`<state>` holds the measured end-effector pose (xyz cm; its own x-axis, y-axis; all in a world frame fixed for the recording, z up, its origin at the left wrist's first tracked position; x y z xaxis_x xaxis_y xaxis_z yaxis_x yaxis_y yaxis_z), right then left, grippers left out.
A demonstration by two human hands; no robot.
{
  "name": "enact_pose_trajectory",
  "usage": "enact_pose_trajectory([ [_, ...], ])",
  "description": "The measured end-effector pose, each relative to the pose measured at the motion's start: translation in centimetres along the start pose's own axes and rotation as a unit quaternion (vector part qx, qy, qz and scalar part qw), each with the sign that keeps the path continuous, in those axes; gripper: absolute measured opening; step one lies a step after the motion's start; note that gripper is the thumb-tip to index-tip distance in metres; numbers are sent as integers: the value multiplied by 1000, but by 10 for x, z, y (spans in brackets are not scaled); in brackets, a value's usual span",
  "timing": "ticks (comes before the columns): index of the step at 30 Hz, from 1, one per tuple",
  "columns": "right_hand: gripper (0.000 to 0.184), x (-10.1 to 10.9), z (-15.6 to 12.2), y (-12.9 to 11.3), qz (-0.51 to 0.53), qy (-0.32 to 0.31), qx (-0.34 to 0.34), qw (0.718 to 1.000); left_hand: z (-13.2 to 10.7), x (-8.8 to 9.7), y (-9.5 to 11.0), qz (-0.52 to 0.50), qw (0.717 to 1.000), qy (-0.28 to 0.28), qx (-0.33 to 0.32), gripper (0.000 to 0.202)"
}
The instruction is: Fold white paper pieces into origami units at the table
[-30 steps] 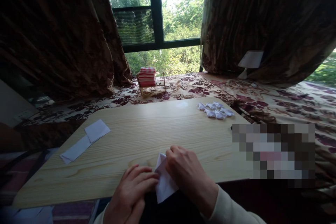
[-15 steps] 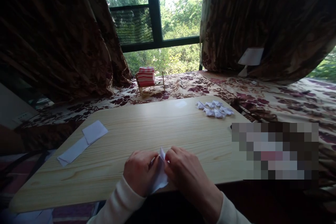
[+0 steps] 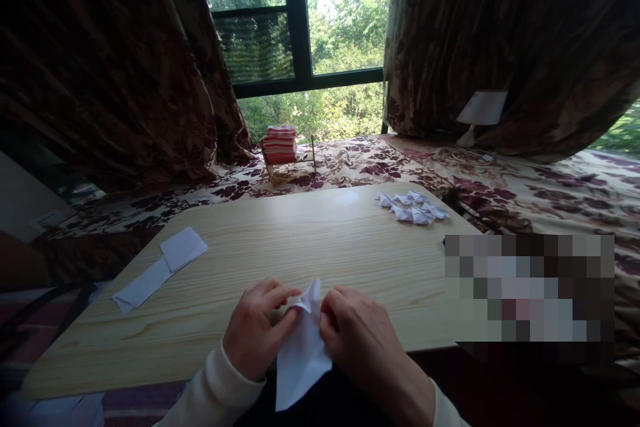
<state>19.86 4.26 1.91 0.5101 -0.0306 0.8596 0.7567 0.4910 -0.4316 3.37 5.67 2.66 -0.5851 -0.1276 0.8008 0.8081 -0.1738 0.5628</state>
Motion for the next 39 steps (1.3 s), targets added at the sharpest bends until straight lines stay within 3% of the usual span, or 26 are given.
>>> enact_pose_trajectory([
  [7, 17, 3, 0, -1, 13, -2, -20, 1000, 4, 0, -5, -122, 992, -1, 24, 25],
  [12, 22, 1, 1, 1, 131, 20, -52, 990, 1, 3, -3, -215, 974, -42, 48, 24],
  [16, 18, -8, 1, 3, 165, 64, -50, 983, 0, 1, -3, -136, 990, -2, 45, 21],
  [24, 17, -7, -1, -1, 68, 67, -7, 995, 2, -8, -4, 12, 998, 48, 46, 22],
  [34, 25, -10, 10, 3, 59, 47, -16, 997, 2, -11, -5, 6, 1000, 19, 20, 14],
  [39, 25, -11, 8, 4, 63, 67, -5, 996, 2, -9, -8, -18, 999, 26, 42, 7],
])
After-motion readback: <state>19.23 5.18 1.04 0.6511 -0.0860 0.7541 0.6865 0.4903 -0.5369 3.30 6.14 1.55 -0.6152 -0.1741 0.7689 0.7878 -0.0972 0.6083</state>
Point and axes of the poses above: each hand's wrist, its own z-axis towards the middle knuckle, its own x-axis out of the back of the hand, y = z × x, the point moved 2 cm from there along z, towards the middle knuckle, and after that the axes turned 12 degrees about x, right-handed, at the moved point
